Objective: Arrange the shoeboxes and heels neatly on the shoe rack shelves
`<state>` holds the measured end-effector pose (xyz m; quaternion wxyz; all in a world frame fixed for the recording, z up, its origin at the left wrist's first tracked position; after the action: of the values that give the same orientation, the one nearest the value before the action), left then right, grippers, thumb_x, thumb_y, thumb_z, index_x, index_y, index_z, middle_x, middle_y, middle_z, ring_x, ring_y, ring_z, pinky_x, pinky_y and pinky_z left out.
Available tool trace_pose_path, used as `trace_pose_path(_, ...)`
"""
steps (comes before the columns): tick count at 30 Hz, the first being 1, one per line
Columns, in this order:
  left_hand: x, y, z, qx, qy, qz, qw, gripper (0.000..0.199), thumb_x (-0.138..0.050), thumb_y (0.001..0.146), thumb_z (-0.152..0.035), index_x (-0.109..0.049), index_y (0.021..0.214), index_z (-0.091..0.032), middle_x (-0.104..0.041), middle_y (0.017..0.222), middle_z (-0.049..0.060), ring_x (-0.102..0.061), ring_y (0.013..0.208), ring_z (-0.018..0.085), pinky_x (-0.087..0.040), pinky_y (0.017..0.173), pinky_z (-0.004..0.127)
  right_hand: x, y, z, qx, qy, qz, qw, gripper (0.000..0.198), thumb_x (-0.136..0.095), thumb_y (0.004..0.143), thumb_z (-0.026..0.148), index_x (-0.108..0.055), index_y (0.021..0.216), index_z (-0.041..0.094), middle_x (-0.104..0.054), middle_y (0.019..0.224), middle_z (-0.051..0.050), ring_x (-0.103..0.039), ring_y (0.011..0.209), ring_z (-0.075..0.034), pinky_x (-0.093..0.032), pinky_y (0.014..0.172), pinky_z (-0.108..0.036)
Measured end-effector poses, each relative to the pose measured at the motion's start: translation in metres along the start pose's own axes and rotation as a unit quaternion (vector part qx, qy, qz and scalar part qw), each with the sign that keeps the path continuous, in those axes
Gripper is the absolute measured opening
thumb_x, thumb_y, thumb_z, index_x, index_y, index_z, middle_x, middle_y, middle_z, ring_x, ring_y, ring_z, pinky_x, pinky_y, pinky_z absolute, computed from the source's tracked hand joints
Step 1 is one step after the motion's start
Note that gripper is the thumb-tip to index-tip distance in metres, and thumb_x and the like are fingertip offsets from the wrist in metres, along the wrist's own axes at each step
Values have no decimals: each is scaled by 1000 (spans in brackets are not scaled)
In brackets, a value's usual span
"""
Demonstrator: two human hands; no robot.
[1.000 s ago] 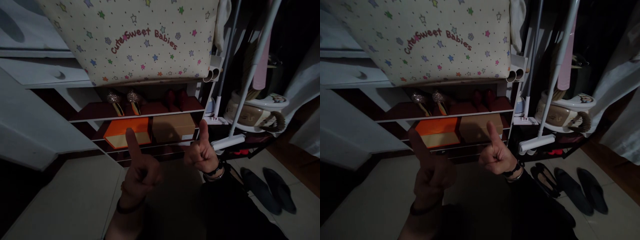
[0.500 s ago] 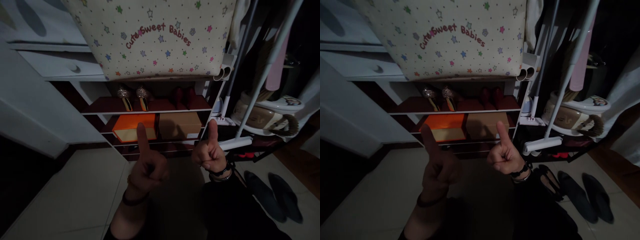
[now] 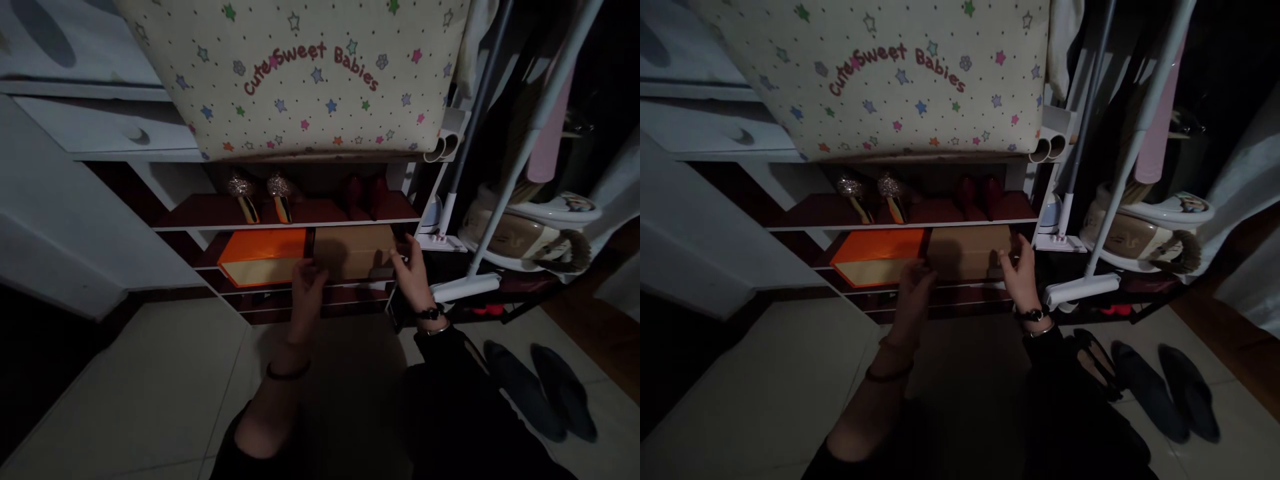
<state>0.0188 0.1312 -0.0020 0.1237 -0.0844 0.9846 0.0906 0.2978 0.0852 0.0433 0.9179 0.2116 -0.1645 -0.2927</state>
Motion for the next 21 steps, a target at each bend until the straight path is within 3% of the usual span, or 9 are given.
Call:
trace_pose_path(3,6,5,48,76,31,-69,994,55,-79,72,-29,-56,122,-26,-55,124,6,-61,105,19,-52,88,32,-10,3,-37,-19,-115,-2,993,75,-59,90,63,-52,146,15,-58,137,-21,-53,128,-34,-42,113,-59)
trace_pose_path(6,2,3,70,131,18,-80,988,56,-76,77,-30,-53,127,-29,-52,140,8,-58,122,24,-52,93,37,-16,1,-44,-1,-169,9,986,75,-55,94,63,-50,149,13,-55,140,-23,-50,132,-36,-41,114,-59)
trace_pose_path(10,-14,1,68,138,-66,-28,988,61,-74,77,-21,-53,133,-33,-56,149,6,-55,135,27,-52,96,38,-19,-4,-27,75,-208,28,975,71,-52,99,58,-40,158,19,-47,149,-20,-46,139,-35,-40,116,-58)
trace_pose_path(15,-21,-1,66,111,-114,10,987,69,-79,74,-15,-58,137,-32,-63,146,6,-55,138,26,-46,110,36,-30,-13,-18,131,-280,78,948,60,-51,103,50,-47,154,18,-36,157,-22,-45,141,-37,-43,116,-56)
trace_pose_path(21,-14,-21,69,67,-60,24,996,75,-84,74,-19,-55,142,-28,-61,146,9,-56,137,27,-41,117,38,-29,-19,-18,148,-334,82,927,82,-71,92,56,-42,157,15,-30,160,-29,-41,144,-47,-42,112,-65)
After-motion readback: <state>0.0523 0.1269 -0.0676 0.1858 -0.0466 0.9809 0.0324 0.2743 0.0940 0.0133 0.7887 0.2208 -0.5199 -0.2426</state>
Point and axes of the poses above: each hand's wrist, its own y-axis towards the middle knuckle, its own x-axis out of the back of the hand, z = x × y, the point moved 8 cm from there along y, towards the middle knuckle
